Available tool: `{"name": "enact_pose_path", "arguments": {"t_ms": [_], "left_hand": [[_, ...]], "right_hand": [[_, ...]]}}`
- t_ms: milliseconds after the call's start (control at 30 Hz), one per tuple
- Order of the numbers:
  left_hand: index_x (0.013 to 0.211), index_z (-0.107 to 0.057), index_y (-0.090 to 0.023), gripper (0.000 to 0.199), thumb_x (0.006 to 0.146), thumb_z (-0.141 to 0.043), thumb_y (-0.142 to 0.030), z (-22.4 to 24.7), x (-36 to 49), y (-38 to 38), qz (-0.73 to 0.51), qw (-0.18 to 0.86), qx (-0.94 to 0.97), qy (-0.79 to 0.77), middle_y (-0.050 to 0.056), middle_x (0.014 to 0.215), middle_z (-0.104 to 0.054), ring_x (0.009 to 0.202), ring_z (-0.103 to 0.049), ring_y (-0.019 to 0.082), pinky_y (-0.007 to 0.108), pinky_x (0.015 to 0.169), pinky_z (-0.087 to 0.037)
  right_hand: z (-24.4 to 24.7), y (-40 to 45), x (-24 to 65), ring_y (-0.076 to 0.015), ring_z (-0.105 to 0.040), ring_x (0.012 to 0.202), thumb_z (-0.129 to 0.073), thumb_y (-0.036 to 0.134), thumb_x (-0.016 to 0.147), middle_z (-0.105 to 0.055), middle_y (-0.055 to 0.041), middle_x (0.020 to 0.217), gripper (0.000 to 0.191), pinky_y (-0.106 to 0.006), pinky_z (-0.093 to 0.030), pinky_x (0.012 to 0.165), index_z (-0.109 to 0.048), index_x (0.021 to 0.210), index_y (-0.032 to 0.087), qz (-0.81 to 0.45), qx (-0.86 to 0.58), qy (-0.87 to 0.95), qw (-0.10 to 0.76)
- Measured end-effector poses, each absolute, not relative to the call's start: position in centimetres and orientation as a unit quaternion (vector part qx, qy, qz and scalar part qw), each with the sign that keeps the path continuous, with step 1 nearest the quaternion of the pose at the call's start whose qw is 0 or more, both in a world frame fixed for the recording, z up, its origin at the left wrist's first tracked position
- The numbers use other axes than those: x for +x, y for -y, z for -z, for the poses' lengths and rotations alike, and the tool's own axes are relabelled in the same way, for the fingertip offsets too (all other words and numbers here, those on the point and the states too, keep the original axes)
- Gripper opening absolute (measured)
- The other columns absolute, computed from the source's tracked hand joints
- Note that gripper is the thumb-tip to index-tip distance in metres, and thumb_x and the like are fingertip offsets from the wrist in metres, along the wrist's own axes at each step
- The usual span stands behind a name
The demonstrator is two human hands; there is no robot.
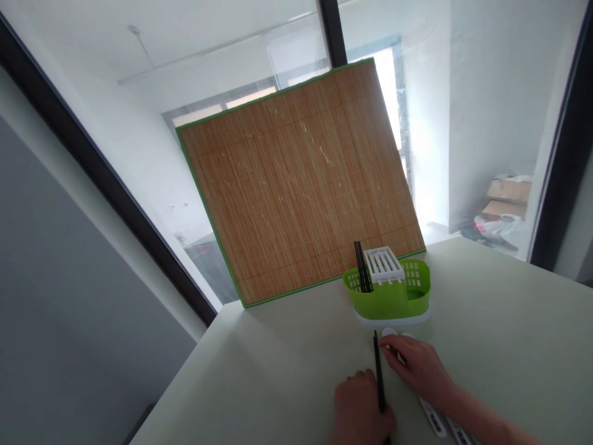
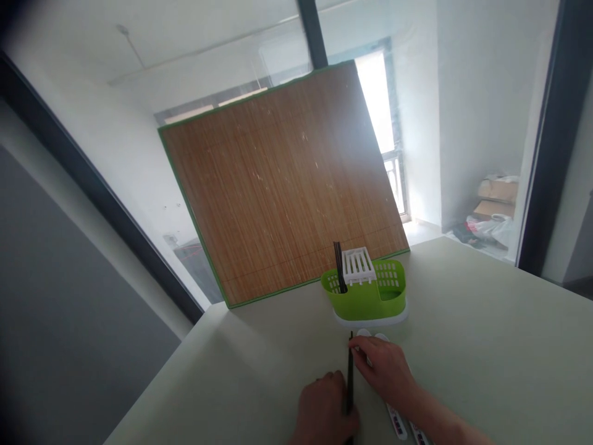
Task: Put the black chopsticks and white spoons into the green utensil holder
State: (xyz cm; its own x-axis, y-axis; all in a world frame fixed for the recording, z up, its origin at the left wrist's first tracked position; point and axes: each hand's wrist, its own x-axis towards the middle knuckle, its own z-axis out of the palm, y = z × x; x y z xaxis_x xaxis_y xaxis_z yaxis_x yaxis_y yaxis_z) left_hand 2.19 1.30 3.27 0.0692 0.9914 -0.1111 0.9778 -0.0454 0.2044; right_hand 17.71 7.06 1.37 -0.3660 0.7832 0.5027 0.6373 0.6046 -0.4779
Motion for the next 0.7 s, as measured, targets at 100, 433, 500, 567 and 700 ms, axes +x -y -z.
{"name": "enact_pose_path", "arguments": {"t_ms": [100, 433, 500, 567, 700], "left_hand": [[0.098, -0.063, -0.012, 0.030, 0.071, -0.049, -0.013, -3.3, 1.2, -1.3, -0.018, 0.075, 0.694, -0.716, 0.016, 0.094, -0.067, 0.088, -0.064, 0.031, 0.042, 0.076, -0.049], [0.091, -0.065, -0.014, 0.025, 0.073, -0.047, -0.016, -3.4, -1.1, -1.7, -0.039, 0.080, 0.668, -0.739, 0.012, 0.090, -0.069, 0.088, -0.064, 0.026, 0.035, 0.077, -0.047], [0.090, -0.065, -0.015, 0.026, 0.075, -0.045, -0.015, -3.7, -1.5, -1.9, -0.042, 0.084, 0.667, -0.739, 0.011, 0.090, -0.069, 0.089, -0.064, 0.025, 0.034, 0.076, -0.046], [0.092, -0.066, -0.014, 0.028, 0.077, -0.042, -0.013, -3.9, -1.7, -2.0, -0.034, 0.089, 0.673, -0.734, 0.012, 0.091, -0.070, 0.090, -0.064, 0.025, 0.033, 0.076, -0.046], [0.098, -0.065, -0.014, 0.031, 0.077, -0.043, -0.011, -4.1, -2.0, -1.9, -0.017, 0.108, 0.685, -0.720, 0.013, 0.095, -0.070, 0.092, -0.064, 0.026, 0.033, 0.077, -0.045]], "right_hand": [[-1.2, -7.1, 17.6, -0.0182, -0.063, 0.071, -0.041, 0.026, 0.092, -0.068, -0.0027, 0.080, 0.023, -0.029, -0.044, 0.067, -0.063, 0.099, 0.023, -0.101, -0.428, 0.827, 0.351], [-1.0, -7.0, 17.5, -0.0177, -0.063, 0.074, -0.045, 0.027, 0.089, -0.068, -0.0012, 0.080, 0.018, -0.027, -0.041, 0.068, -0.063, 0.089, 0.025, -0.111, -0.433, 0.848, 0.284], [-1.2, -7.0, 17.5, -0.0174, -0.062, 0.072, -0.046, 0.028, 0.089, -0.067, -0.0007, 0.076, 0.018, -0.026, -0.040, 0.067, -0.062, 0.082, 0.024, -0.112, -0.439, 0.852, 0.264], [-1.2, -7.0, 17.4, -0.0172, -0.062, 0.072, -0.046, 0.029, 0.089, -0.067, -0.0003, 0.074, 0.020, -0.026, -0.039, 0.066, -0.062, 0.078, 0.023, -0.114, -0.444, 0.853, 0.250], [-1.2, -7.0, 17.2, -0.0171, -0.062, 0.072, -0.046, 0.031, 0.090, -0.067, -0.0002, 0.074, 0.022, -0.026, -0.037, 0.065, -0.061, 0.076, 0.023, -0.114, -0.449, 0.854, 0.238]]}}
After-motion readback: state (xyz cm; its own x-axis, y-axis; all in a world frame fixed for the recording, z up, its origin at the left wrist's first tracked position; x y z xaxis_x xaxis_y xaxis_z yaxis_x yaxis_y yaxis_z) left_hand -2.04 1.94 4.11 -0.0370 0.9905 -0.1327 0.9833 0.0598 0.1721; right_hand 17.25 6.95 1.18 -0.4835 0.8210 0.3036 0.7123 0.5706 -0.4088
